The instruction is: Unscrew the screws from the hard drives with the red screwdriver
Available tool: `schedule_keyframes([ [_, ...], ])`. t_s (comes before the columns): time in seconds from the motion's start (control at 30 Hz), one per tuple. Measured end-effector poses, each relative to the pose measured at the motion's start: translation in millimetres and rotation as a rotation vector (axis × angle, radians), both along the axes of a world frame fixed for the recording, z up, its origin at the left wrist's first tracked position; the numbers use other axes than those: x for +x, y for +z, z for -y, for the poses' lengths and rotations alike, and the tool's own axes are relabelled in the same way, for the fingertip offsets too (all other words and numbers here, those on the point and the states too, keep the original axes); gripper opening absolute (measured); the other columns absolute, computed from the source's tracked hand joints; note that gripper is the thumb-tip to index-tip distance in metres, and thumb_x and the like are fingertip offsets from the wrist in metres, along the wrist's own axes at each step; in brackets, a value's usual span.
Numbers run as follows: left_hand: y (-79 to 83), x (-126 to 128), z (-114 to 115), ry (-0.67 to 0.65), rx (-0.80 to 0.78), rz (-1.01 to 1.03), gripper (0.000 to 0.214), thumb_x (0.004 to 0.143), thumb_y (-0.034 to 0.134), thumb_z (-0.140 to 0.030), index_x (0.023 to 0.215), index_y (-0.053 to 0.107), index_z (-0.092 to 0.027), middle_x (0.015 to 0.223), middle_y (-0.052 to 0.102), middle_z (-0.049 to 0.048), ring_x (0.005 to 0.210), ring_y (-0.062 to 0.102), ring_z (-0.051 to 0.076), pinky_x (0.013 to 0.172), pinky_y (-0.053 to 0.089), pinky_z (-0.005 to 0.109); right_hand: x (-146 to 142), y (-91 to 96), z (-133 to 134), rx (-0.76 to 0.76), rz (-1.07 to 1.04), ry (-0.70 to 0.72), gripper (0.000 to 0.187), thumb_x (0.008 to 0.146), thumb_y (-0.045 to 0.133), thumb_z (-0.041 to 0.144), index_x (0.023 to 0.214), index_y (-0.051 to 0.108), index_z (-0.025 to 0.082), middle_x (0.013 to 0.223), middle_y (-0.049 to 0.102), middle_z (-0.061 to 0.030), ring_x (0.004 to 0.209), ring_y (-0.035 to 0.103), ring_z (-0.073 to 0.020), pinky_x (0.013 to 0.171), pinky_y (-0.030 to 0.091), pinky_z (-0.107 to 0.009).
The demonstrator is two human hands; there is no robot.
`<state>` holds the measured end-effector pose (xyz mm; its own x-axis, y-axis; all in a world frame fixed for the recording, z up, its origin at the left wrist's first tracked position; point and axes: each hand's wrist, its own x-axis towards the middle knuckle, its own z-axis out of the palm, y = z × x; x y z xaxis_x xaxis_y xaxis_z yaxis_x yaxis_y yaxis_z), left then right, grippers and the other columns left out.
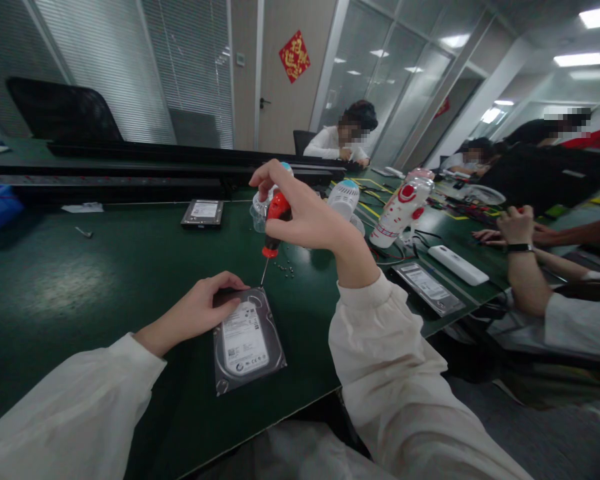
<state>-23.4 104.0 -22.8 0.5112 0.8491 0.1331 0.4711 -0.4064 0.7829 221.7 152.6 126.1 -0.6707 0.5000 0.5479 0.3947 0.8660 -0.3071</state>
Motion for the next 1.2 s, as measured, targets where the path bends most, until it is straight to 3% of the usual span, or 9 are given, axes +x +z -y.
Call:
schedule_keyframes([
  [0.17,0.2,0.7,0.4,0.000,0.019,0.007,0.031,0.093,0.063,-0.044,0.113,0.070,-0.022,0.117,0.080,0.0087,0.107,0.076,0.030,0.095,0.063,0.047,-4.5,-2.2,-1.7,0.056,0.015,-0.027,0.016,0.099,0.052,0.026,0.113,0.047,0.019,0.105,0.057,-0.0016,0.090,0.054,-0.0148,0.090,0.045,-0.035],
  [0.27,-0.8,-0.2,-0.2,-0.002,0.024,0.010,0.031,0.092,0.064,-0.042,0.114,0.070,-0.022,0.118,0.080,0.0084,0.107,0.076,0.029,0.096,0.062,0.046,-3.1,-3.7,-4.5,0.031,-0.015,-0.047,0.028,0.090,0.055,0.019,0.116,0.045,0.019,0.097,0.053,0.0011,0.082,0.050,-0.0131,0.083,0.045,-0.033],
  [0.4,-2.8,-1.9,-1.2,-0.006,0.020,0.001,0.031,0.093,0.064,-0.043,0.116,0.070,-0.022,0.120,0.079,0.0081,0.109,0.075,0.030,0.095,0.063,0.046,3.9,0.5,-2.8,-0.044,-0.034,-0.011,0.044,0.077,0.060,0.019,0.119,0.045,0.019,0.103,0.052,-0.0001,0.080,0.047,-0.0126,0.077,0.044,-0.031],
  [0.5,-2.6,-1.9,-1.2,-0.002,0.014,-0.002,0.031,0.094,0.064,-0.043,0.116,0.070,-0.022,0.120,0.079,0.0081,0.111,0.075,0.030,0.095,0.063,0.046,4.8,2.9,-2.1,-0.027,0.015,0.031,0.032,0.080,0.057,0.017,0.111,0.049,0.019,0.103,0.055,-0.0012,0.087,0.050,-0.0149,0.082,0.045,-0.033],
  [0.6,-0.9,-0.9,-0.6,-0.003,0.016,-0.002,0.031,0.093,0.064,-0.042,0.115,0.070,-0.022,0.120,0.079,0.0082,0.110,0.075,0.030,0.096,0.063,0.046,0.6,0.8,-4.0,-0.013,0.006,0.032,0.013,0.094,0.055,0.025,0.104,0.050,0.019,0.100,0.059,-0.0010,0.087,0.053,-0.0150,0.086,0.045,-0.034],
  [0.7,0.5,-0.2,-0.1,0.000,0.016,0.001,0.031,0.092,0.064,-0.043,0.114,0.071,-0.022,0.119,0.079,0.0092,0.110,0.075,0.031,0.096,0.063,0.047,-2.3,-2.0,-4.8,0.009,-0.025,-0.006,0.013,0.098,0.055,0.029,0.106,0.050,0.020,0.097,0.060,0.0002,0.085,0.053,-0.0142,0.086,0.045,-0.033],
  [0.87,-0.1,-1.3,0.1,-0.001,-0.003,-0.004,0.032,0.093,0.065,-0.044,0.117,0.070,-0.023,0.121,0.079,0.0087,0.112,0.075,0.031,0.097,0.063,0.048,0.9,1.1,0.6,-0.048,-0.024,0.002,0.036,0.080,0.058,0.017,0.114,0.048,0.020,0.107,0.058,-0.0020,0.082,0.050,-0.0137,0.081,0.045,-0.032],
  [1.07,0.8,-0.6,0.0,0.006,0.020,-0.003,0.033,0.092,0.064,-0.046,0.114,0.071,-0.023,0.117,0.080,0.0086,0.109,0.076,0.031,0.096,0.063,0.047,-2.3,-0.3,-1.4,-0.012,-0.041,-0.036,0.017,0.098,0.055,0.033,0.106,0.048,0.021,0.095,0.058,0.0002,0.082,0.052,-0.0145,0.081,0.043,-0.033],
  [1.2,0.8,-0.4,-0.3,0.005,0.027,-0.010,0.035,0.091,0.064,-0.047,0.114,0.072,-0.022,0.116,0.080,0.0088,0.108,0.076,0.032,0.096,0.063,0.048,-1.5,-1.7,-3.3,-0.006,-0.036,-0.031,0.030,0.085,0.057,0.019,0.112,0.045,0.022,0.098,0.056,0.0005,0.084,0.051,-0.0147,0.084,0.045,-0.034],
])
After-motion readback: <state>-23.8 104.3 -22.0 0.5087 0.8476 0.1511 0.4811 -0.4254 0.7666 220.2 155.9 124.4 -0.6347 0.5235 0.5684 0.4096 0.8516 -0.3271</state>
